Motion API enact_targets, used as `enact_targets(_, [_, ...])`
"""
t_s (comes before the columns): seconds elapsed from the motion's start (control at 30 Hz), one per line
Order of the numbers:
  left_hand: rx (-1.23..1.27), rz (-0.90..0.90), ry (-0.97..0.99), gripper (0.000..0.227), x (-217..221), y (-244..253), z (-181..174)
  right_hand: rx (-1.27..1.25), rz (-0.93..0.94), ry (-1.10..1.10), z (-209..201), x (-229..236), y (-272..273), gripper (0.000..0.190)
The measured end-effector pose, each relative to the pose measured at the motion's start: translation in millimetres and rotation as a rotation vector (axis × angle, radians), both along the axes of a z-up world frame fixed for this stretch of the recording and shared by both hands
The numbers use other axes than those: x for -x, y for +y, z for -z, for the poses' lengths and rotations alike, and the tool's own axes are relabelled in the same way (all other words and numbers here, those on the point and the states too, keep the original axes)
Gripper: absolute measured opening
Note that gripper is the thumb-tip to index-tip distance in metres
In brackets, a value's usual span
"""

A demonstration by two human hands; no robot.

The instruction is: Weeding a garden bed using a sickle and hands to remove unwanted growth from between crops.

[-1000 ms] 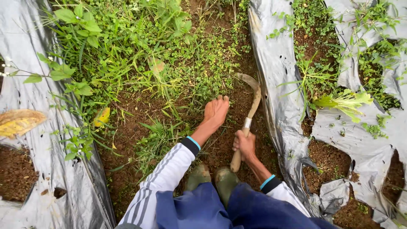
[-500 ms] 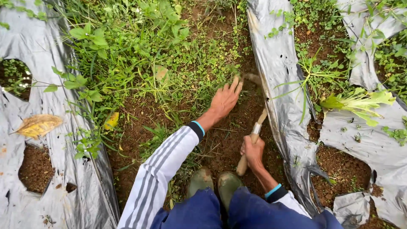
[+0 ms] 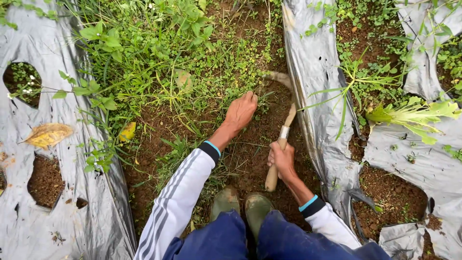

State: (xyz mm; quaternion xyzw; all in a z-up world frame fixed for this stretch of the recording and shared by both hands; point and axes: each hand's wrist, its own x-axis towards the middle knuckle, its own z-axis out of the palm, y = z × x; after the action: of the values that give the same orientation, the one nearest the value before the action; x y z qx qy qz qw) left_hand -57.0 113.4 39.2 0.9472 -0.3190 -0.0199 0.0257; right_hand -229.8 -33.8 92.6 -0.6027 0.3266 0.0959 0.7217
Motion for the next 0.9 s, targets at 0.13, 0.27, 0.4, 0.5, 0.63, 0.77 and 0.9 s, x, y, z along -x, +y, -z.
enact_targets(0.13, [0.037, -0.046, 0.039, 0.021, 15.7, 23.8, 1.3, -0.028, -0.113, 0.17, -3.5, 64.7, -1.5, 0.016])
enact_targets(0.27, [0.016, -0.087, 0.018, 0.016, 34.0, 34.3, -33.4, 0.082, -0.075, 0.047, 11.2, 21.6, -6.7, 0.012])
enact_targets(0.4, [-0.018, -0.087, 0.07, 0.017, 38.4, 38.1, -34.7, -0.061, -0.088, 0.148, -2.1, 24.8, 1.2, 0.013])
enact_targets(0.5, [-0.042, -0.138, 0.183, 0.018, 55.3, 70.5, -14.0, -0.029, -0.113, 0.21, 2.8, 70.3, -2.4, 0.012])
enact_targets(0.63, [-0.006, -0.127, 0.206, 0.017, 69.1, 82.1, -35.5, -0.026, -0.09, 0.123, 21.4, 26.1, -2.9, 0.009])
enact_targets(0.77, [-0.053, -0.129, 0.251, 0.018, 77.4, 84.9, -33.1, -0.057, -0.123, 0.159, 10.0, 40.9, 4.6, 0.011])
enact_targets(0.9, [-0.027, -0.11, 0.24, 0.019, 83.3, 88.2, -41.5, -0.025, -0.126, 0.257, -18.8, 53.5, -4.3, 0.013])
